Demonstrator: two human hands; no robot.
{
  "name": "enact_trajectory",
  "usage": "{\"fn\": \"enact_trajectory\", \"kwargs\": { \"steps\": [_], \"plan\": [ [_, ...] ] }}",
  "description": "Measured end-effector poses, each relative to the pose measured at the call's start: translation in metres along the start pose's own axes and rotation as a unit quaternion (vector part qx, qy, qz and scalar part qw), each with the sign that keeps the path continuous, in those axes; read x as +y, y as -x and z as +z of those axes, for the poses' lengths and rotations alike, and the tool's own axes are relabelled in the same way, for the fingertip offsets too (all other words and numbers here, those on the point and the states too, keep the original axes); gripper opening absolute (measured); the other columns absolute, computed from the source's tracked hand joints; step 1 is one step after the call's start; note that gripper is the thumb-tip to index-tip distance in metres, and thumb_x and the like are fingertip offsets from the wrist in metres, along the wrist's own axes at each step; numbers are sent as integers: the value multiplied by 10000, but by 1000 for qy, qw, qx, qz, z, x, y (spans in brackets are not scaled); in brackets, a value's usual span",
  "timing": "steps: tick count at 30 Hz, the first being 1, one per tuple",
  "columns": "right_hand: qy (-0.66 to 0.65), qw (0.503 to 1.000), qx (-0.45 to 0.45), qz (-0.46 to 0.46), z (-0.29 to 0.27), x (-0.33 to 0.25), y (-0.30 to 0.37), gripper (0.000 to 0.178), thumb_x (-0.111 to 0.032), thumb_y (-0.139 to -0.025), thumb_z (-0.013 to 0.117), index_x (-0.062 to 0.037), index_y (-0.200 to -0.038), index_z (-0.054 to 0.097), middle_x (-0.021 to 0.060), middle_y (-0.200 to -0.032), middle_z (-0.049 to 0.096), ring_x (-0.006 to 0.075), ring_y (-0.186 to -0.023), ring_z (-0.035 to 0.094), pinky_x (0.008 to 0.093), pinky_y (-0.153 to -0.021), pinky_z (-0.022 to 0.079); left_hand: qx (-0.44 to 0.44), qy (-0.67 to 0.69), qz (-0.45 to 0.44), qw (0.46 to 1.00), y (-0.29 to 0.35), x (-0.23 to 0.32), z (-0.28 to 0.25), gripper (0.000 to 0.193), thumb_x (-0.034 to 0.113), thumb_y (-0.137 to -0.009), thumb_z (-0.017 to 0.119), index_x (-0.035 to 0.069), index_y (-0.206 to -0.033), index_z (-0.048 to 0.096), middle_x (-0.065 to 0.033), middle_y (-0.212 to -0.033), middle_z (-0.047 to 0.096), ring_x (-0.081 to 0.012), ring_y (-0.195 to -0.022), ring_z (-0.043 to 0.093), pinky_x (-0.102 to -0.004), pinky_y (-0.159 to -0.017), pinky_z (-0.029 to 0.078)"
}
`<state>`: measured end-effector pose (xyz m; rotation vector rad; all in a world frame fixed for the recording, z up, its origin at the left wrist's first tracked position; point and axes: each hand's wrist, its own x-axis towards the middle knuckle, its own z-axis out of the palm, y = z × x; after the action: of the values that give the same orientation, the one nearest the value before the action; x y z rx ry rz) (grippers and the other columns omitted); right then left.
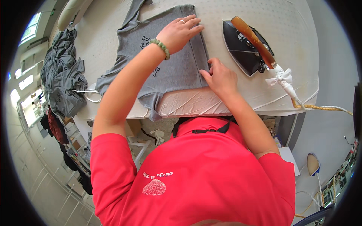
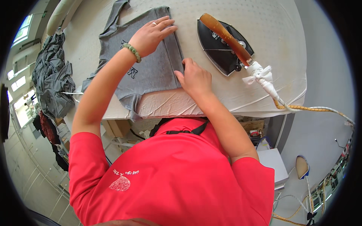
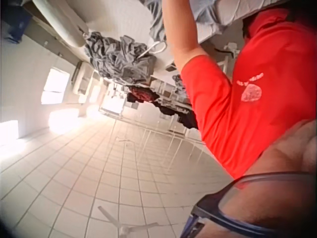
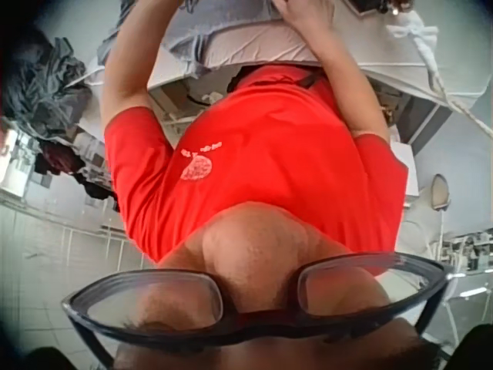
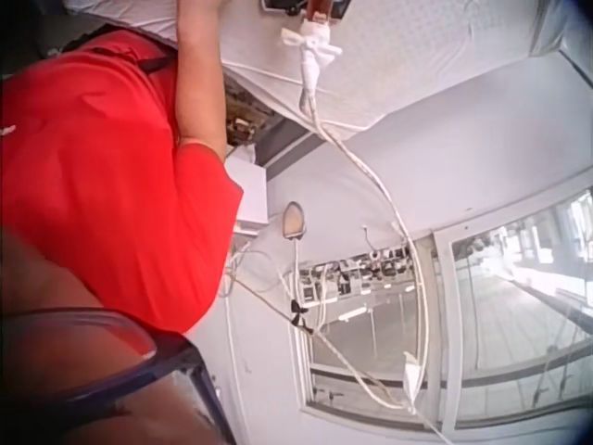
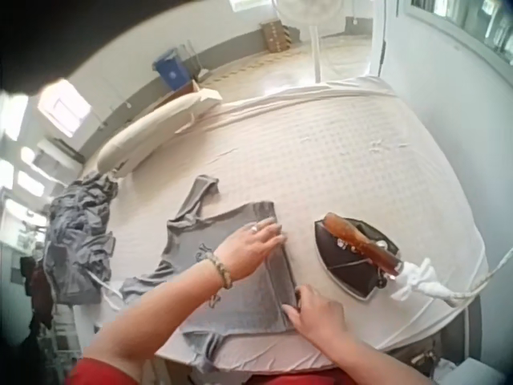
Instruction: The person is ironing and folding a grey t-shirt on a pressing table.
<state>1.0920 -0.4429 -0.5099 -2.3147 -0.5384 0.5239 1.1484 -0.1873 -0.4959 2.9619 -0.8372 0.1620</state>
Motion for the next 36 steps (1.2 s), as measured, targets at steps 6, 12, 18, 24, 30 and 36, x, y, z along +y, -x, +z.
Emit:
{"fn": "enact_trajectory", "kwargs": {
  "steps": [6,12,18,24,30,36],
  "plan": [
    [74,995,37,58,7,-25,-34,480,-367,-882,835,-87,-1211,626,99,-885,739,344,-836,737,474,-744,569,-80,27,129,988,-19,-35,-2,525,80,-798,755,112,-1307,633,-71,-1384,596,-273,-1365,548,-419,-1204,421],
    [38,994,85,64,26,-38,-53,345,-260,-862,820,-86,-1099,638,90,-903,708,338,-890,712,476,-776,561,-102,72,253,959,-44,-59,-4,376,107,-800,740,98,-1170,674,-66,-1279,616,-261,-1288,584,-416,-1175,445],
    [27,986,150,-65,48,-45,-42,239,-83,-786,784,-82,-970,630,76,-972,667,318,-945,675,440,-782,558,-107,108,322,934,-48,-82,-6,217,126,-816,700,97,-1026,653,-54,-1178,629,-255,-1165,620,-395,-1081,486],
    [-48,984,169,-32,43,-44,-40,257,-26,-770,774,-80,-971,622,74,-975,668,309,-936,683,419,-773,559,-190,131,326,917,-47,-91,-7,157,119,-816,680,105,-958,615,-37,-996,638,-249,-1016,642,-384,-945,516],
    [-172,971,126,105,42,-48,-36,254,-39,-828,784,-38,-1015,612,134,-916,717,347,-849,718,403,-752,571,-281,147,294,902,-69,-95,2,127,145,-844,725,107,-945,657,-48,-947,658,-265,-1006,659,-410,-922,519],
    [-249,944,94,194,35,-45,-44,321,-142,-846,816,2,-1084,655,199,-915,733,345,-804,739,400,-744,568,-448,141,183,863,-102,-81,0,192,234,-855,800,78,-930,719,-101,-951,717,-353,-981,681,-471,-909,524]
  ]
}}
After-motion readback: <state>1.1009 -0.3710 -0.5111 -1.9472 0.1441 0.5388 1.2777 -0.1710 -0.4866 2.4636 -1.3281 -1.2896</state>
